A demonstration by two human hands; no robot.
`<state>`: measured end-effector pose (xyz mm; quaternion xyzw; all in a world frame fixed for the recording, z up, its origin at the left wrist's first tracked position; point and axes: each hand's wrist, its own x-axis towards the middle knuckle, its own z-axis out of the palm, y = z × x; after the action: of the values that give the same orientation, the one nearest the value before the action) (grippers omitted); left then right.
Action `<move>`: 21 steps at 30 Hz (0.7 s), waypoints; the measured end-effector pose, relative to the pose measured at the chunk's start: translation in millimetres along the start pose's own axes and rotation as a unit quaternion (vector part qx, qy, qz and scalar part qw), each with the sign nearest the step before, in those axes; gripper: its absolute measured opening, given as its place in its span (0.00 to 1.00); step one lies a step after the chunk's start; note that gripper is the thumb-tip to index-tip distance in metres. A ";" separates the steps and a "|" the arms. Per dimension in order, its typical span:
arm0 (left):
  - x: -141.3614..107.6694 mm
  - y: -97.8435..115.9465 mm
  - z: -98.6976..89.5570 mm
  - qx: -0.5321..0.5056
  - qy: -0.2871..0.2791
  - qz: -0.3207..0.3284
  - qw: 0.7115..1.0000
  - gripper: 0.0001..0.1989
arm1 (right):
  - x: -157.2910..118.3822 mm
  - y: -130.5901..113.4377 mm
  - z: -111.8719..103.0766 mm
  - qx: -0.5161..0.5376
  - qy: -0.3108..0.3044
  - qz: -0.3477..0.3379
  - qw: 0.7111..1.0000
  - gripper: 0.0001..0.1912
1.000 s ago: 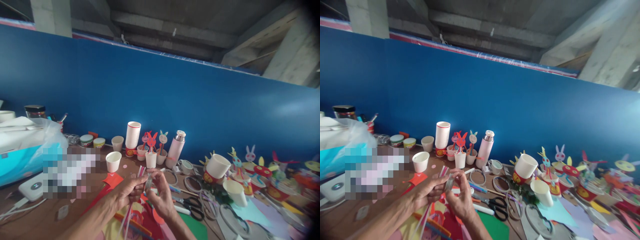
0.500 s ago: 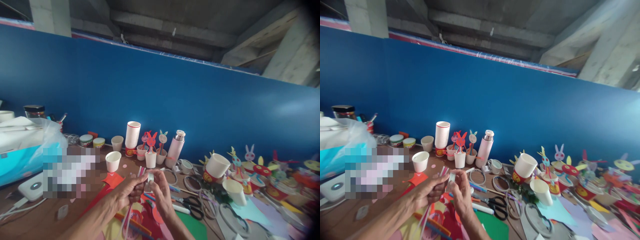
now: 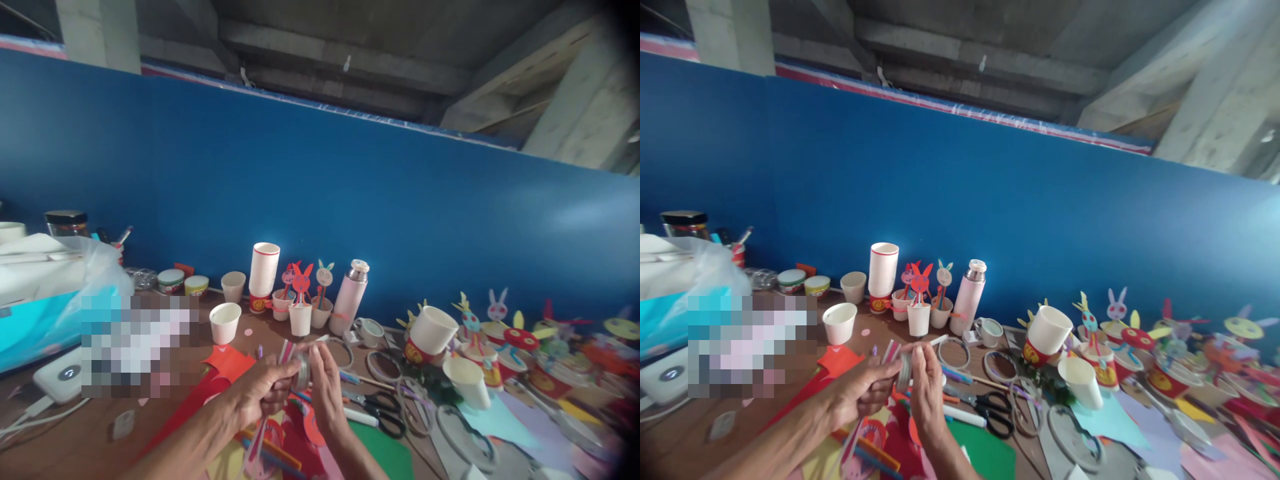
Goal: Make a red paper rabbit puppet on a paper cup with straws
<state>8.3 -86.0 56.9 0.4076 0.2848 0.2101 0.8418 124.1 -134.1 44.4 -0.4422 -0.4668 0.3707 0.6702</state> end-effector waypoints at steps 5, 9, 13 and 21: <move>-1.1 5.1 -3.5 -0.016 0.017 0.020 1.000 0.23 | 5.2 6.7 -5.6 0.019 -0.054 0.000 0.998 0.15; 0.5 5.8 -6.4 -0.022 0.014 0.034 0.999 0.21 | 9.7 3.6 -9.0 0.017 -0.091 0.023 0.995 0.15; -0.3 11.5 -8.1 -0.048 0.041 0.058 0.996 0.16 | 11.5 -8.0 -11.1 0.063 -0.108 -0.010 0.992 0.19; 4.8 7.6 -13.5 -0.054 0.053 0.043 0.996 0.23 | 7.4 -8.7 -10.2 0.125 -0.127 -0.046 0.983 0.31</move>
<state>2.2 -71.1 54.8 0.3614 0.2995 0.2826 0.8366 136.7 -132.8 53.0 -0.2823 -0.5180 0.4484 0.6715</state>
